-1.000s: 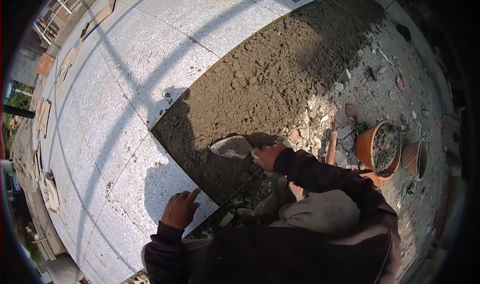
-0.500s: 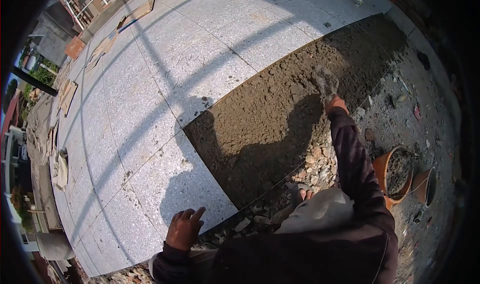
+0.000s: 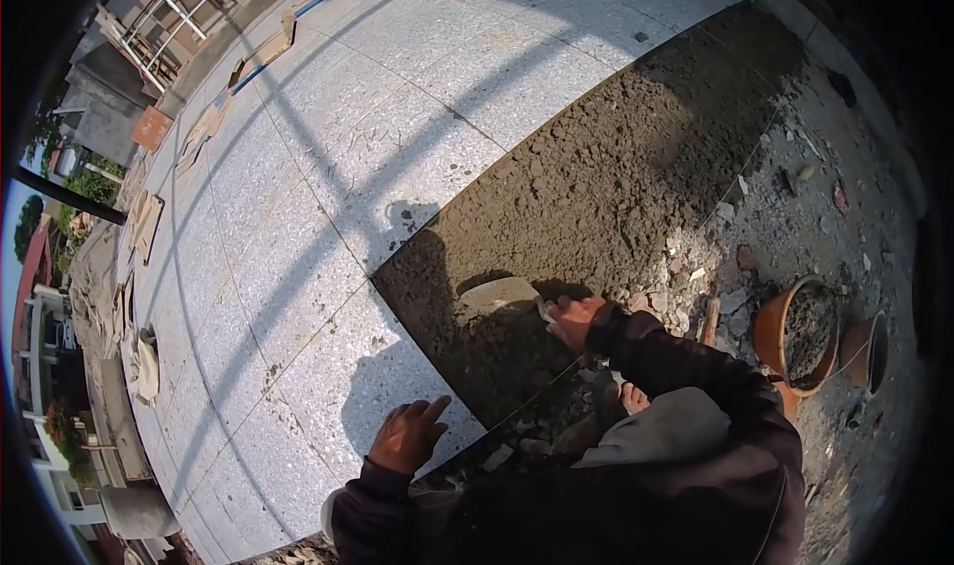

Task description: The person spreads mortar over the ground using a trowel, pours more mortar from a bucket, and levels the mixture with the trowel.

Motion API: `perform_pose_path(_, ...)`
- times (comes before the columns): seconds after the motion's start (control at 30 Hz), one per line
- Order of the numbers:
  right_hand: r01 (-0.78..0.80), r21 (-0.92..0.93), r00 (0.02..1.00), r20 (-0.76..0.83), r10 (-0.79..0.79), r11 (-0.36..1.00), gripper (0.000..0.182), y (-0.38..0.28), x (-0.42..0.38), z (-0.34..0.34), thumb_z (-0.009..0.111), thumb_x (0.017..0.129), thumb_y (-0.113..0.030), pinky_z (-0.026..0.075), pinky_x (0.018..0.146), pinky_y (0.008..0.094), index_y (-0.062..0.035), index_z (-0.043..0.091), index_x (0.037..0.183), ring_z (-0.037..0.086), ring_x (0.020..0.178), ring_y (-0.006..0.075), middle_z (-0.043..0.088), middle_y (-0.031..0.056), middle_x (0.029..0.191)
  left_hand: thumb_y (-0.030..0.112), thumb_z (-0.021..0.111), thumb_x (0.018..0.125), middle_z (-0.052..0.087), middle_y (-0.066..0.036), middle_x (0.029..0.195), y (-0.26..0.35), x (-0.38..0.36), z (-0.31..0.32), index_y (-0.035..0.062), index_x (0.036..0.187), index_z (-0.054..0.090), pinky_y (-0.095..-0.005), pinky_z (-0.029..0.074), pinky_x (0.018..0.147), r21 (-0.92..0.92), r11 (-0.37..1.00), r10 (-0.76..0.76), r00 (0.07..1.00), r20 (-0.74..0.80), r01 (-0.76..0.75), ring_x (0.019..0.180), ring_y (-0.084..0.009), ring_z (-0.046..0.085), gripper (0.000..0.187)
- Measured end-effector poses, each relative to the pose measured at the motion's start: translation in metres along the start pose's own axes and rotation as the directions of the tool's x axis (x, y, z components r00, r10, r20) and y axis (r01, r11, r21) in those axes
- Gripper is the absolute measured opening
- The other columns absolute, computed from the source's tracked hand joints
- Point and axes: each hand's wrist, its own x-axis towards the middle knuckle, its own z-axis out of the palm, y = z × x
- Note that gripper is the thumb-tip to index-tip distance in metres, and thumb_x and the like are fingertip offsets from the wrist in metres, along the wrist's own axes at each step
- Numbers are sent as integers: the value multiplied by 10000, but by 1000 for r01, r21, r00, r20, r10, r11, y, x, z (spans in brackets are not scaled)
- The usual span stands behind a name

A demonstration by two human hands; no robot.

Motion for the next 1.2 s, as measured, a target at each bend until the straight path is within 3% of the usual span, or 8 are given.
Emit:
perform_pose_path(0.37, -596, 114, 803, 85, 590, 795, 368, 107, 138, -80, 475, 827, -289, 428, 876, 453, -100, 574, 1127, 550, 1057, 307, 551, 157, 1170, 166, 575, 792, 586, -153, 926, -17, -41, 2, 130, 1139, 542, -414, 450, 774, 18, 999, -41, 999, -31, 41, 843, -337, 562, 351)
perform_pose_path(0.63, -502, 491, 793, -66, 606, 712, 430, 86, 150, -83, 436, 877, -318, 488, 685, 415, 69, 621, 858, 638, 777, 311, 639, 214, 831, 158, 598, 790, 580, -125, 998, 30, -67, -21, 147, 1172, 529, -381, 448, 811, 81, 996, 44, 989, -141, -33, 936, -305, 545, 388)
perform_pose_path(0.8, -551, 589, 747, 33, 664, 591, 368, 81, 154, -81, 424, 902, -283, 498, 663, 404, 36, 572, 1007, 636, 767, 284, 635, 193, 869, 163, 581, 806, 578, -124, 997, 34, -56, -23, 158, 1189, 516, -378, 438, 824, 74, 995, 67, 992, -107, -60, 930, -306, 547, 389)
perform_pose_path(0.9, -616, 591, 780, 365, 508, 521, 355, 25, 149, -83, 416, 917, -262, 504, 650, 397, 16, 542, 1096, 635, 760, 268, 632, 181, 892, 162, 565, 815, 580, -124, 1000, 24, -41, -12, 158, 1187, 517, -381, 432, 825, 101, 993, 64, 997, -42, -59, 920, -304, 553, 375)
perform_pose_path(0.93, -321, 240, 901, 375, 217, 916, 437, 19, 159, -62, 492, 852, -300, 492, 703, 391, 9, 492, 1161, 616, 836, 275, 601, 171, 991, 164, 560, 819, 585, -126, 984, 21, -33, -10, 154, 1185, 519, -380, 433, 824, 82, 994, 69, 998, -7, -68, 911, -303, 555, 368)
perform_pose_path(1.0, 488, -457, 855, 424, -300, 743, 830, 16, 194, 3, 691, 666, -393, 442, 875, 352, -9, 356, 1321, 553, 1020, 299, 514, 134, 1229, 141, 537, 802, 575, -127, 931, 11, -14, 0, 152, 1174, 517, -391, 428, 819, 53, 994, 93, 996, -2, -93, 896, -311, 555, 372)
perform_pose_path(1.13, 99, 197, 989, 90, -119, 975, 422, -7, 170, 75, 530, 810, -374, 492, 769, 414, -43, 584, 1067, 603, 905, 310, 617, 200, 961, 163, 552, 799, 580, -134, 916, -8, 28, 27, 155, 1161, 520, -412, 446, 792, 44, 995, 87, 995, 49, -89, 885, -321, 562, 364)
perform_pose_path(1.2, 57, 96, 985, 160, -72, 994, 359, -5, 131, 61, 506, 821, -368, 486, 744, 441, -94, 583, 1039, 601, 892, 326, 617, 190, 933, 170, 559, 796, 580, -138, 910, -17, 35, 38, 155, 1161, 519, -422, 451, 784, -16, 997, 81, 994, 75, -80, 883, -326, 562, 367)
